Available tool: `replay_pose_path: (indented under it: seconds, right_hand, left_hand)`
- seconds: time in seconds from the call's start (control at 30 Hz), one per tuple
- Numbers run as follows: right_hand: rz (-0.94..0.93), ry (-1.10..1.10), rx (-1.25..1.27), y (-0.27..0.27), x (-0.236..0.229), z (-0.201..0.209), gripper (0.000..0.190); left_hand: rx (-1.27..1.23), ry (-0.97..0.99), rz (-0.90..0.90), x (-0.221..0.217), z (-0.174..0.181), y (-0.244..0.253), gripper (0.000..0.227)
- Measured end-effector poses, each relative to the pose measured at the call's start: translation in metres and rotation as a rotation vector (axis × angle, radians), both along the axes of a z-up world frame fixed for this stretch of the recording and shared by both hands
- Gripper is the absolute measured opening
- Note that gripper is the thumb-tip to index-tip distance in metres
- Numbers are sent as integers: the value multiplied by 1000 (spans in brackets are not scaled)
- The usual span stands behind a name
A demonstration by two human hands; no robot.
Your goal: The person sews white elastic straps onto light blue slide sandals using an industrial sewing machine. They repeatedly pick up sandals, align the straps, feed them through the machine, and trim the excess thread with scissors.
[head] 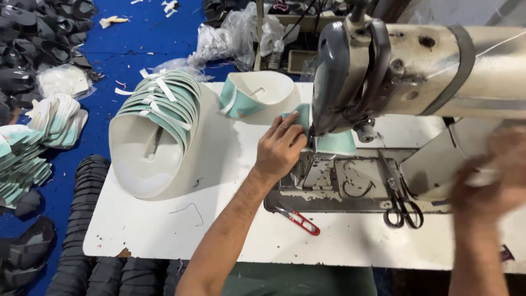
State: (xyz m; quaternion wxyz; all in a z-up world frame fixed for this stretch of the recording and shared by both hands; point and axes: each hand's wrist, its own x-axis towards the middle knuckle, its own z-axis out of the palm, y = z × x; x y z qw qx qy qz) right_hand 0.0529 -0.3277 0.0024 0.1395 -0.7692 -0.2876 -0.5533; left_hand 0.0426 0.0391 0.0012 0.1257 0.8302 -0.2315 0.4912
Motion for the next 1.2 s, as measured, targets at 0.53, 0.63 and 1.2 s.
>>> replay_pose_path:
  seconds: [0.53,0.63,1.2]
  right_hand:
    - [317,780,164,129,-99,-75,49]
    - [383,998,-11,165,-116,-118,47]
    - [-22,632,166,69,-63,-135,14]
  left_hand:
    - [-240,102,125,-71,-9,54,44]
    - [-403,48,461,-88,-47,133,69]
    - [-1244,306,811,-207,-162,293,73]
